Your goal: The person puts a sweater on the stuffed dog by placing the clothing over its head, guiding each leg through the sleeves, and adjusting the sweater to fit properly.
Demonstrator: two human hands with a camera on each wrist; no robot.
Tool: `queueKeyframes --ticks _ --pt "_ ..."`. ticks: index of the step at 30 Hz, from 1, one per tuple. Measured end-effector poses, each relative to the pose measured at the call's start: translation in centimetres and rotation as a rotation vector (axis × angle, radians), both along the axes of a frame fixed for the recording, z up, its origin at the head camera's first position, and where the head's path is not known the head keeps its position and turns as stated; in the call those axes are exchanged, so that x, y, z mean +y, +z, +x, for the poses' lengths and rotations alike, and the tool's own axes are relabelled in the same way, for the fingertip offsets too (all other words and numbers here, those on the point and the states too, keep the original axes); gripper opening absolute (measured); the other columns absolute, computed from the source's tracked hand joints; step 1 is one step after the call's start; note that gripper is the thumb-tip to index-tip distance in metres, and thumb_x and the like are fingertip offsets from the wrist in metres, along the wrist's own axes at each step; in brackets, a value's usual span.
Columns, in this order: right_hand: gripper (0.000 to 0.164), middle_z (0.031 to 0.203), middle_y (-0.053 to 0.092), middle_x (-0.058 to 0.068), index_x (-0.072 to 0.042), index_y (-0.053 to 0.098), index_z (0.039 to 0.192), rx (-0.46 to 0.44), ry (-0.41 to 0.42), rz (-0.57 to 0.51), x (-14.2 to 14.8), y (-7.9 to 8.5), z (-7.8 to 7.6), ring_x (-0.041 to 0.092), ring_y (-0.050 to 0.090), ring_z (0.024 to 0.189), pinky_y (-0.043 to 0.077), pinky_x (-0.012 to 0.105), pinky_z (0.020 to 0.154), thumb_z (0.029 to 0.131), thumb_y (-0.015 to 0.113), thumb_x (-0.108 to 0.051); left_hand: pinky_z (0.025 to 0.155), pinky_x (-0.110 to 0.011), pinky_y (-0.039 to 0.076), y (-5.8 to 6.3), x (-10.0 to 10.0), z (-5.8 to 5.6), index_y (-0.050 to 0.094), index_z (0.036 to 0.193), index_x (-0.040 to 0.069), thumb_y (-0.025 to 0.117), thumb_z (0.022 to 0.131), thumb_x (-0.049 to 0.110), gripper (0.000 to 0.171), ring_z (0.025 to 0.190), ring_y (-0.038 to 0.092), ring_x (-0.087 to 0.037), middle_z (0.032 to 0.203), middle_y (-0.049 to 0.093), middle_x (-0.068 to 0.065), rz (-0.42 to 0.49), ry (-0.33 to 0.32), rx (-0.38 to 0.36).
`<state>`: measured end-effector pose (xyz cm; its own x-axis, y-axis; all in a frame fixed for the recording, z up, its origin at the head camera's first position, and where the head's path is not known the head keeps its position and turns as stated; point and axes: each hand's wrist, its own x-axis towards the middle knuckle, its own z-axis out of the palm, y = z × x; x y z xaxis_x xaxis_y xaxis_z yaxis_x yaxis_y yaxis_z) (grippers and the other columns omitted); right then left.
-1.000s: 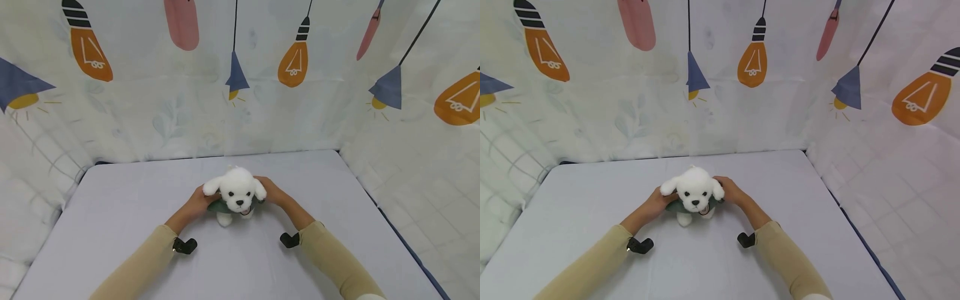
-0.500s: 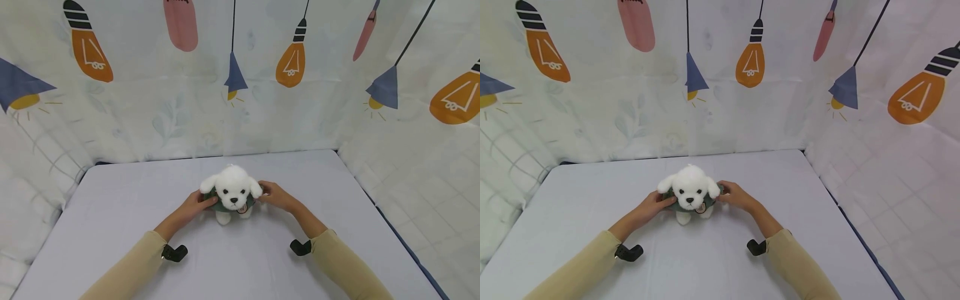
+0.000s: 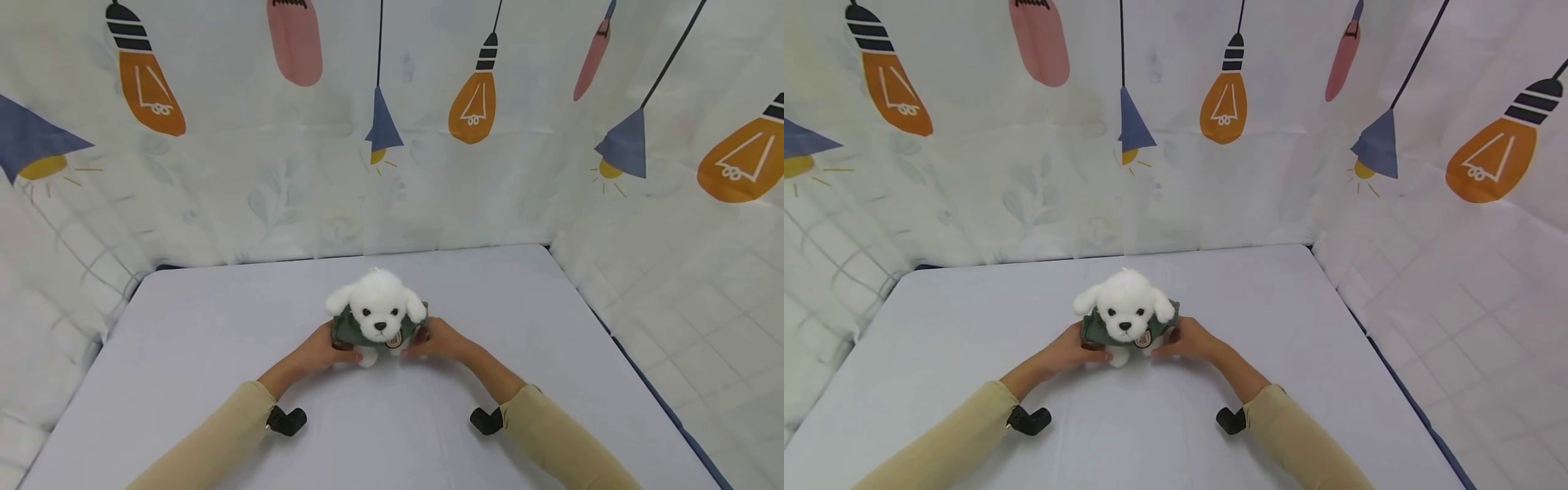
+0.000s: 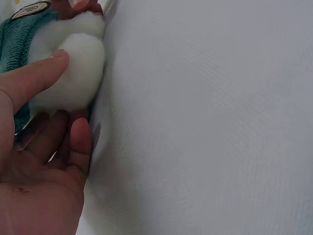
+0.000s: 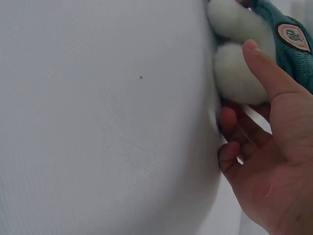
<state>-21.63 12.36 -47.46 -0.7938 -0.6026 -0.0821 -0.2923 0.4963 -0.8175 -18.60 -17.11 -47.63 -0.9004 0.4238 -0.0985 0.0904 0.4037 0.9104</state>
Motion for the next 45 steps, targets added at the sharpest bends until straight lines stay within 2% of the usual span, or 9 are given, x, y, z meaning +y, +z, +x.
queueKeyframes --ticks 6,11,15,19,23,29,32,40,45 --pt "0.036 0.086 0.063 0.003 -0.007 0.061 0.108 0.050 -0.042 -0.012 -0.9 -0.5 0.1 0.012 0.054 0.075 0.048 0.024 0.061 0.081 0.078 -0.024 0.108 -0.052 0.037 0.0 0.3 0.3 0.046 0.138 0.004 0.082 0.075 0.025 0.075 0.125 0.051 -0.031 0.134 0.057 -0.015 -0.055 0.027 0.060" --pt "0.030 0.088 0.064 0.007 -0.005 0.061 0.108 0.106 -0.106 -0.012 -1.0 0.1 0.2 0.011 0.054 0.075 0.047 0.024 0.060 0.085 0.071 -0.022 0.101 -0.045 0.044 0.7 0.7 0.5 0.046 0.137 0.006 0.080 0.077 0.023 0.070 0.119 0.055 -0.027 0.130 0.058 -0.013 -0.027 0.060 -0.002" --pt "0.032 0.097 0.067 0.007 -0.007 0.064 0.112 0.100 -0.143 -0.025 -1.4 1.5 0.2 0.014 0.055 0.083 0.047 0.027 0.069 0.089 0.062 -0.029 0.091 -0.037 0.053 2.3 1.1 0.5 0.036 0.142 0.002 0.075 0.084 0.021 0.073 0.110 0.062 -0.026 0.127 0.058 -0.020 0.082 0.061 -0.065" --pt "0.038 0.112 0.067 0.010 -0.006 0.060 0.122 0.032 -0.202 -0.090 -1.9 3.2 0.3 0.020 0.061 0.100 0.050 0.034 0.083 0.094 0.056 -0.032 0.082 -0.039 0.057 4.1 1.3 -0.1 0.028 0.145 0.001 0.069 0.089 0.019 0.072 0.101 0.066 -0.023 0.124 0.060 -0.027 0.183 0.040 -0.102" --pt "0.040 0.121 0.064 0.012 -0.006 0.057 0.124 -0.039 -0.265 -0.137 -2.2 5.0 0.1 0.025 0.061 0.116 0.051 0.040 0.093 0.096 0.056 -0.035 0.079 -0.035 0.057 5.8 1.4 -1.0 0.034 0.142 0.002 0.063 0.094 0.024 0.060 0.090 0.068 -0.017 0.116 0.066 -0.021 0.179 0.043 -0.136" --pt "0.045 0.107 0.066 0.005 -0.011 0.059 0.121 -0.003 -0.264 -0.072 -2.5 7.7 -0.8 0.017 0.062 0.091 0.050 0.032 0.079 0.095 0.056 -0.047 0.082 -0.027 0.055 8.3 1.3 -1.7 0.042 0.136 -0.001 0.050 0.101 0.036 0.052 0.087 0.068 -0.015 0.112 0.067 -0.021 0.206 0.072 -0.180" --pt "0.048 0.098 0.065 0.002 -0.014 0.057 0.126 0.042 -0.226 -0.023 -2.7 8.7 -1.2 0.015 0.059 0.084 0.049 0.029 0.073 0.092 0.062 -0.047 0.084 -0.026 0.054 9.0 1.4 -1.8 0.049 0.130 -0.001 0.046 0.102 0.040 0.050 0.089 0.067 -0.015 0.117 0.066 -0.021 0.204 0.045 -0.176" --pt "0.044 0.094 0.061 0.003 -0.017 0.057 0.125 0.106 -0.184 0.008 -2.6 8.2 -1.4 0.015 0.057 0.080 0.049 0.027 0.066 0.089 0.068 -0.040 0.083 -0.026 0.054 8.3 1.3 -1.6 0.049 0.135 0.002 0.051 0.101 0.033 0.046 0.088 0.066 -0.015 0.115 0.068 -0.016 0.177 0.034 -0.163" --pt "0.039 0.113 0.059 0.001 -0.015 0.059 0.122 0.259 -0.170 0.027 -2.5 8.3 -1.1 0.016 0.056 0.100 0.051 0.031 0.081 0.088 0.071 -0.031 0.075 -0.025 0.052 7.8 1.1 -1.5 0.052 0.135 0.005 0.054 0.100 0.024 0.040 0.082 0.064 -0.015 0.108 0.070 -0.013 0.118 0.089 -0.107"
